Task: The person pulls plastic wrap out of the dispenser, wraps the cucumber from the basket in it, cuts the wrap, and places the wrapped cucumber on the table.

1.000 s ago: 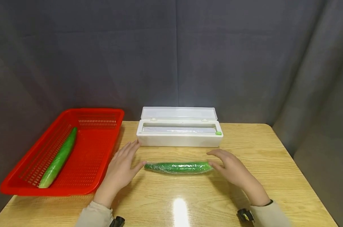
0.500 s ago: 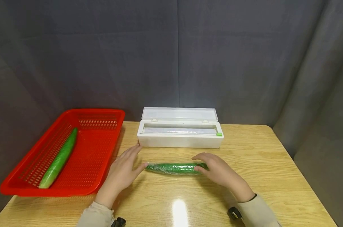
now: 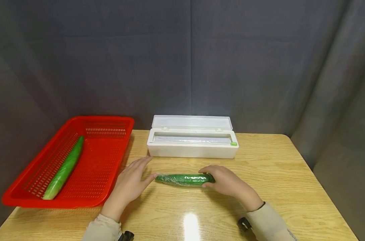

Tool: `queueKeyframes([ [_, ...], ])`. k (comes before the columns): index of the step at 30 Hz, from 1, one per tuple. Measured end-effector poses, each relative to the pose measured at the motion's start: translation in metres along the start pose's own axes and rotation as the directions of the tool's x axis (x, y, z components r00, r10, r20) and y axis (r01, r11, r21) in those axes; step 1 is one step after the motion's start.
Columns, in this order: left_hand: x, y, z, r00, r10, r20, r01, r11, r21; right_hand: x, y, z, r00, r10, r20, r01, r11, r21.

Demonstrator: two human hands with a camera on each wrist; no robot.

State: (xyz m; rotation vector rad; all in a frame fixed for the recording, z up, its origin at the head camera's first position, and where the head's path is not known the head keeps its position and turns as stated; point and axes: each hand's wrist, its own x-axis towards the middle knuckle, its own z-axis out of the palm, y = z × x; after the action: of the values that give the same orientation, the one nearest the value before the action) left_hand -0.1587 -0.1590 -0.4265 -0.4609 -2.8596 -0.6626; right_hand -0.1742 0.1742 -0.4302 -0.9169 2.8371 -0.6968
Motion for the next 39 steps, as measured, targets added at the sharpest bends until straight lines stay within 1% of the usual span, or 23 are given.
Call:
queueKeyframes([
  [10, -0.001, 0.000, 0.000, 1.000, -0.007, 0.008, 0.007, 1.000, -0.007, 0.005, -0.002, 0.001, 1.000, 0.002, 0.025, -0.001, 0.999, -0.043],
  [15, -0.001, 0.001, 0.000, 1.000, -0.008, 0.013, 0.008, 1.000, -0.002, 0.006, -0.002, 0.003, 1.000, 0.008, 0.028, -0.006, 0.999, -0.039],
  [19, -0.001, 0.001, 0.000, 1.000, -0.006, 0.013, 0.006, 1.000, -0.001, 0.006, -0.001, 0.003, 1.000, -0.005, 0.022, 0.005, 1.000, -0.031],
  [26, -0.002, 0.000, 0.000, 1.000, 0.002, 0.001, -0.002, 1.000, 0.000, 0.001, 0.000, -0.001, 0.998, -0.058, -0.028, 0.058, 0.998, -0.019],
  [35, -0.002, -0.001, 0.001, 1.000, -0.002, 0.016, 0.002, 1.000, 0.000, -0.011, 0.001, -0.007, 0.994, -0.059, -0.091, 0.058, 0.998, -0.011],
  [39, -0.003, -0.001, 0.002, 1.000, 0.001, 0.024, -0.001, 1.000, 0.004, -0.019, 0.005, -0.012, 0.991, -0.044, -0.125, 0.043, 0.999, -0.016],
])
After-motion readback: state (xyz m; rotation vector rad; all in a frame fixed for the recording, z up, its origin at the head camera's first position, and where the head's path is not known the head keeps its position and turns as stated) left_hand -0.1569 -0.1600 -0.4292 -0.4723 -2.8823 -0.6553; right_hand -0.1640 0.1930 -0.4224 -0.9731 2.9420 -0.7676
